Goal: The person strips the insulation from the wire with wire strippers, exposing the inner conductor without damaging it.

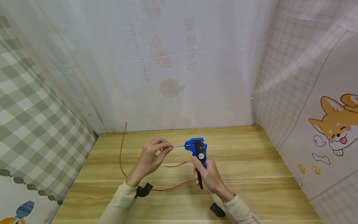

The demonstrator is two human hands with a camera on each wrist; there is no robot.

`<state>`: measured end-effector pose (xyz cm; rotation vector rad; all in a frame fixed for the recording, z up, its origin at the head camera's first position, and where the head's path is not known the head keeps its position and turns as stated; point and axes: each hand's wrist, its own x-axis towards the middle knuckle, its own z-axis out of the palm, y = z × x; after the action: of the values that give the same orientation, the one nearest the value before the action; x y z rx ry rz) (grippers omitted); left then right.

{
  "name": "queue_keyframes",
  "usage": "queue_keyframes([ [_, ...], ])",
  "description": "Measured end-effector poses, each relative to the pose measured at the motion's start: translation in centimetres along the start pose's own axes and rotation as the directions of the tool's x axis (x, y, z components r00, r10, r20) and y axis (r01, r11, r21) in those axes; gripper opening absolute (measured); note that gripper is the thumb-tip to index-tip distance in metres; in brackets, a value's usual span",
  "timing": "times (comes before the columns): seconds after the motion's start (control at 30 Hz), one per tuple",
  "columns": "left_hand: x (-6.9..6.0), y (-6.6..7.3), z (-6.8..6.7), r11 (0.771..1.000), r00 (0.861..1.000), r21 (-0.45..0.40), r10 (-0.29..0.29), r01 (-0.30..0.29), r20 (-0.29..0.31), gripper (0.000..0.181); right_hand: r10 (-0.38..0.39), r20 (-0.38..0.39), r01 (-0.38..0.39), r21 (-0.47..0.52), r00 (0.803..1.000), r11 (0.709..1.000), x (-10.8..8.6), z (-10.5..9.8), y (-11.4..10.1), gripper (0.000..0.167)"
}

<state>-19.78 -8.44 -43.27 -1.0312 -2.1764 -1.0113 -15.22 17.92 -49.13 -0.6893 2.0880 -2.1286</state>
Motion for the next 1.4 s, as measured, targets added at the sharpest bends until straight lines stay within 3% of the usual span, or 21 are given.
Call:
queue_keyframes([
  [0.13,-0.1,-0.2,-0.2,1.000,1.000,0.004,0.004,-0.004,-0.003,0.005,0.015,-0.015,-0.014,0.018,1.000,1.000,0.0,-0.1,0.1,0.050],
  [0.37,-0.5,-1.0,-1.1,1.000,0.999,-0.006,-0.009,0.009,-0.046,0.005,0.064,-0.120,-0.052,0.101,0.991,0.994,-0.2,-1.2,-0.1,0.051],
  [0.6,-0.9,-1.6,-1.0,1.000,0.999,0.001,-0.018,0.018,-0.051,0.005,0.102,-0.142,-0.087,0.109,0.985,0.990,-0.4,-2.1,0.1,0.049],
  [0.9,-1.1,-2.2,-0.7,0.997,0.995,-0.015,-0.077,0.076,-0.061,0.007,0.107,-0.136,-0.092,0.114,0.985,0.989,-0.7,-3.0,0.3,0.042],
  [1.4,-1.8,-4.2,0.3,0.980,0.979,-0.004,-0.201,0.201,0.023,0.005,0.054,-0.085,-0.053,0.013,0.995,0.999,-0.9,-3.7,0.7,0.044],
])
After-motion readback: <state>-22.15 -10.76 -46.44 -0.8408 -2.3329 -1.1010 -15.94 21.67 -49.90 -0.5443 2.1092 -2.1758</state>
